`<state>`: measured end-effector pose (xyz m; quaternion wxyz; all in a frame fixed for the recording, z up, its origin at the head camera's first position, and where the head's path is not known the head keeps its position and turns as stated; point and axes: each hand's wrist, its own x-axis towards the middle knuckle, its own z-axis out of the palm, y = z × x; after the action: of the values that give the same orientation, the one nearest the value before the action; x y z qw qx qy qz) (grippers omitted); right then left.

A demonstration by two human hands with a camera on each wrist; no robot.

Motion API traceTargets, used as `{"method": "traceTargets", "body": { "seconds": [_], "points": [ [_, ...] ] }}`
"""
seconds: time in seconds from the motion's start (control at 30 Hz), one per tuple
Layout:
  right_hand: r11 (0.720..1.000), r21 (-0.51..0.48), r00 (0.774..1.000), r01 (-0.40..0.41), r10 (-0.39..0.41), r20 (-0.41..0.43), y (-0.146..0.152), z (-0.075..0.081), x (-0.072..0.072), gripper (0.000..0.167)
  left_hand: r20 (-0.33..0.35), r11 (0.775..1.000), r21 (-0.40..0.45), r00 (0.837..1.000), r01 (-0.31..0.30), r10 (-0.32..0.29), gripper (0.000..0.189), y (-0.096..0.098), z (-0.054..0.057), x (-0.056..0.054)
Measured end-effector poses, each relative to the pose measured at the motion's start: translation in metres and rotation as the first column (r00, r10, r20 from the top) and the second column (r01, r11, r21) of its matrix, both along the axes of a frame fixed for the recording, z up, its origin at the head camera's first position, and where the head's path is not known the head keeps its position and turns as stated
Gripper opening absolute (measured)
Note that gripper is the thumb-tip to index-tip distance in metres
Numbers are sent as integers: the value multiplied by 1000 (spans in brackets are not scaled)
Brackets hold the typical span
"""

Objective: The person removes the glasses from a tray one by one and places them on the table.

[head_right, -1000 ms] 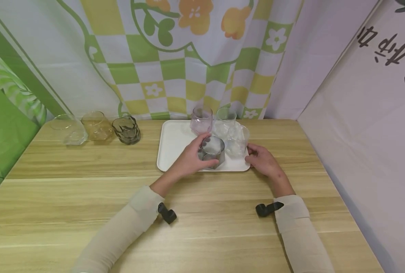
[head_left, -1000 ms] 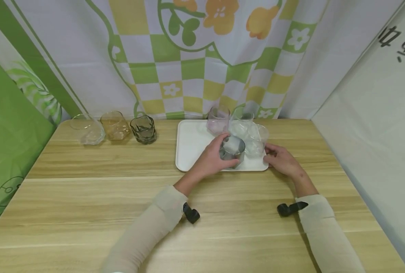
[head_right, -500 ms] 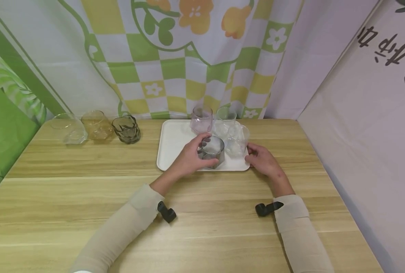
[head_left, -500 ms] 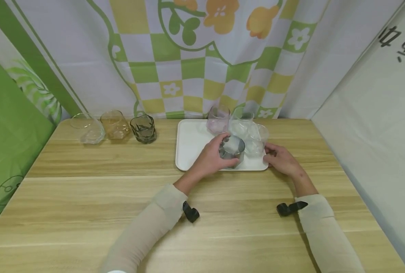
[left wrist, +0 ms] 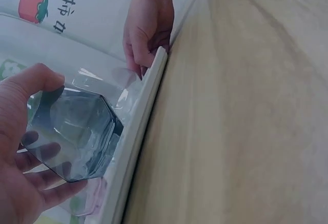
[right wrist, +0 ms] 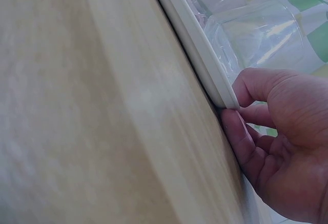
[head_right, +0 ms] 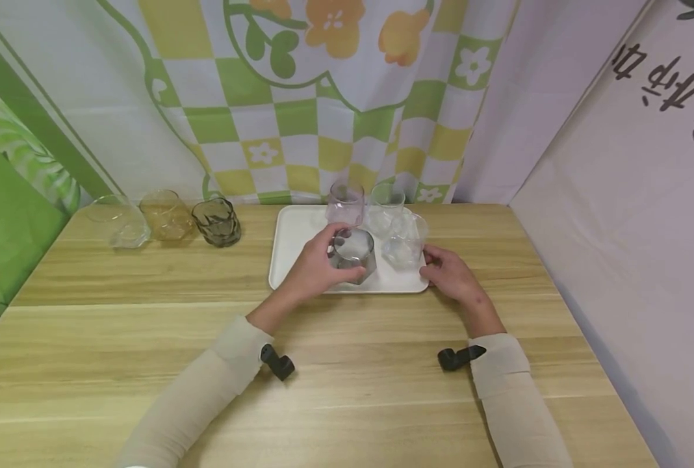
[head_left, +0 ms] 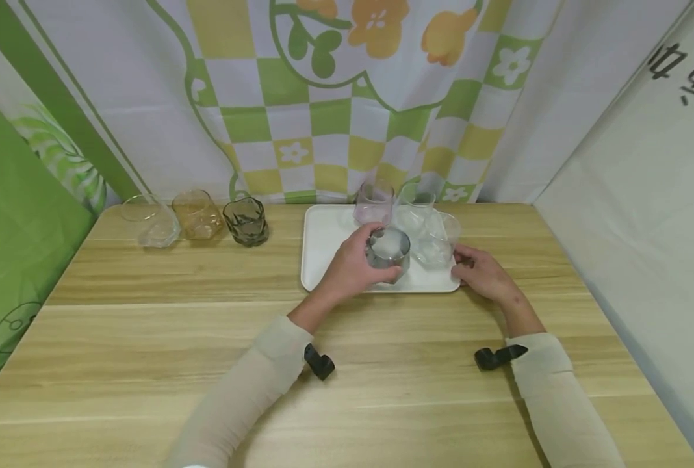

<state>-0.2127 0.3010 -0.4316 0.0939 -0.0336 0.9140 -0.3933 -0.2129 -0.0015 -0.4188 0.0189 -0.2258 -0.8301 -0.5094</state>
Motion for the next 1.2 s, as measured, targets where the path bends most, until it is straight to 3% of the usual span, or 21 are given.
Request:
{"method": "traceTargets", "body": {
  "seconds": [0.3, 0.63, 1.2],
  "points": [
    [1000, 7, 1000, -1, 1, 0, -1, 1, 2, 68, -2, 999, 21, 999, -43, 43, 85, -22, 10, -5],
    [1000, 1, 1000, -4, 4, -3, 0, 1, 2, 68, -33, 993, 57, 994, -100, 102, 81, -52, 15, -21],
    [1000, -13, 999, 11, -10, 40, 1, -1, 0, 66, 9, 958, 41, 959, -285, 284, 81, -98, 20, -43]
  ]
}}
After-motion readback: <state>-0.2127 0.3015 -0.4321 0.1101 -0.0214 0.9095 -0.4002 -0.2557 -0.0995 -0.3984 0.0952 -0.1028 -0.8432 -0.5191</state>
